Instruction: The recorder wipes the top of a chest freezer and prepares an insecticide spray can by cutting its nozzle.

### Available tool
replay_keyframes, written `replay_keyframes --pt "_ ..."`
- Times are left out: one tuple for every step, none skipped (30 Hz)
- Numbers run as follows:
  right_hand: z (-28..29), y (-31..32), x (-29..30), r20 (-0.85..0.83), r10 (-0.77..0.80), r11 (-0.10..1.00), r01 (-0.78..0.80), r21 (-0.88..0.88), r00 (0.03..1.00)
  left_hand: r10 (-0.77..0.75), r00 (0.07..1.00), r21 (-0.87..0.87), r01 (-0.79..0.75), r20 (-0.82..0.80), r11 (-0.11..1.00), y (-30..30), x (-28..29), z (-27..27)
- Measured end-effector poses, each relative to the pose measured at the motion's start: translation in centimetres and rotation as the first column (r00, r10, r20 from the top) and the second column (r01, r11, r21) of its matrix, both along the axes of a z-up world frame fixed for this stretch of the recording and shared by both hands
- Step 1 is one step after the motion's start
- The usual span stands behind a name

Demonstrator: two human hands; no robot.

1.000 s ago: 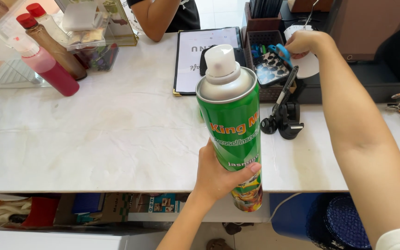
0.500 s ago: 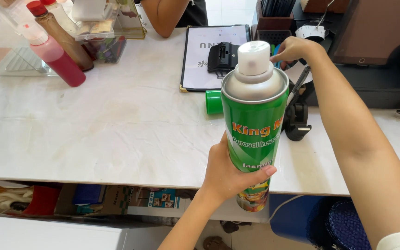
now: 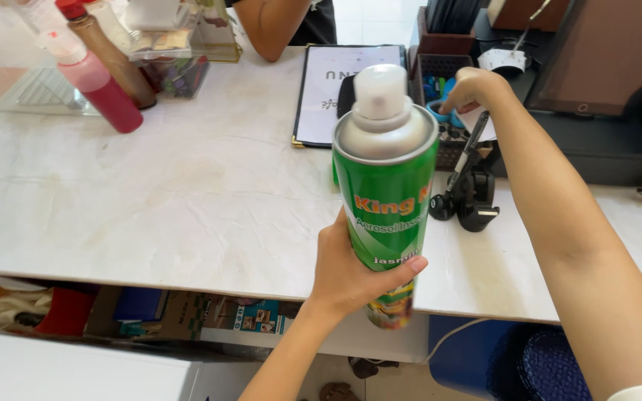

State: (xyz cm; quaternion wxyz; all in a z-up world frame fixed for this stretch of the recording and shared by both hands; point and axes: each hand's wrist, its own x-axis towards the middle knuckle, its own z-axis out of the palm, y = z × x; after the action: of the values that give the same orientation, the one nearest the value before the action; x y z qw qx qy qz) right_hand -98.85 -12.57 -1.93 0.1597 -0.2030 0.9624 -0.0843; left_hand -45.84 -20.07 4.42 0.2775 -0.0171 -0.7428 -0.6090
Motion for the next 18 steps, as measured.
replay_keyframes --pt "0.1 0.2 -0.6 -0.001 0.011 1.0 -0.011 -0.001 1.0 0.011 1.0 -0.001 -0.011 -0.001 1.0 -0.5 0.3 0.3" --pt "0.2 0.5 -1.3 -0.04 0.007 1.0 -0.007 -0.003 0.999 0.06 0.998 -0.073 -0.061 -0.026 0.995 -0.9 0.5 0.6" --pt "0.1 0.7 -1.8 -0.077 0.002 1.0 -0.002 -0.005 0.997 0.105 0.993 -0.143 -0.112 -0.052 0.983 -1.3 0.9 0.9" --pt "2.1 0.2 0.3 -0.077 0.012 1.0 -0.013 -0.007 0.997 0.115 0.992 -0.145 -0.122 -0.052 0.982 -1.9 1.0 1.1" --pt "4.0 0.0 2.5 -0.206 0.019 0.995 0.002 0.1 0.978 0.173 0.983 -0.217 -0.183 -0.067 0.959 -2.4 1.2 1.3" --pt "5.9 -0.2 4.8 -0.331 0.04 0.979 0.029 0.202 0.943 0.228 0.97 -0.288 -0.243 -0.085 0.926 -3.0 1.4 1.6" --pt "5.6 -0.1 4.1 -0.332 0.043 0.98 0.025 0.199 0.942 0.231 0.969 -0.29 -0.246 -0.086 0.925 -3.5 1.5 1.5" --pt "5.3 0.1 3.3 -0.323 0.062 0.959 0.033 0.282 0.944 0.277 0.957 -0.326 -0.29 -0.088 0.9 -3.9 1.6 1.4" --pt "5.1 0.3 2.6 -0.314 0.078 0.931 0.043 0.363 0.946 0.319 0.943 -0.361 -0.331 -0.094 0.872 -4.4 1.7 1.3" --pt "3.8 0.3 1.7 -0.316 0.078 0.932 0.043 0.359 0.945 0.32 0.943 -0.363 -0.332 -0.097 0.87 -4.6 1.9 0.9" --pt "2.8 -0.2 0.8 -0.34 0.094 0.917 0.051 0.395 0.936 0.335 0.937 -0.328 -0.347 -0.096 0.879 -5.0 2.0 0.6" --pt "2.0 -0.7 -0.2 -0.364 0.111 0.901 0.061 0.43 0.925 0.349 0.932 -0.292 -0.361 -0.095 0.885 -5.4 2.1 0.4" --pt "1.5 -1.0 -0.6 -0.371 0.117 0.904 0.056 0.424 0.921 0.357 0.928 -0.295 -0.372 -0.104 0.88 -5.7 2.3 0.4" --pt "1.1 -1.3 -1.1 -0.429 0.181 0.872 0.057 0.487 0.885 0.361 0.928 -0.267 -0.373 -0.095 0.889 -6.0 2.4 0.3" --pt "0.4 -1.6 -1.4 -0.477 0.248 0.834 0.065 0.548 0.843 0.365 0.928 -0.238 -0.373 -0.082 0.897 -6.1 2.7 0.1" --pt "1.4 -2.2 -0.5 -0.481 0.254 0.837 0.059 0.545 0.839 0.373 0.924 -0.24 -0.383 -0.087 0.892 -6.3 2.8 0.2" --pt "2.4 -2.4 0.4 -0.541 0.312 0.785 0.109 0.61 0.781 0.374 0.925 -0.246 -0.38 -0.073 0.892 -6.3 2.9 0.3" --pt "3.3 -2.6 1.3 -0.59 0.374 0.73 0.166 0.663 0.715 0.375 0.925 -0.253 -0.377 -0.059 0.891 -6.3 2.9 0.3"
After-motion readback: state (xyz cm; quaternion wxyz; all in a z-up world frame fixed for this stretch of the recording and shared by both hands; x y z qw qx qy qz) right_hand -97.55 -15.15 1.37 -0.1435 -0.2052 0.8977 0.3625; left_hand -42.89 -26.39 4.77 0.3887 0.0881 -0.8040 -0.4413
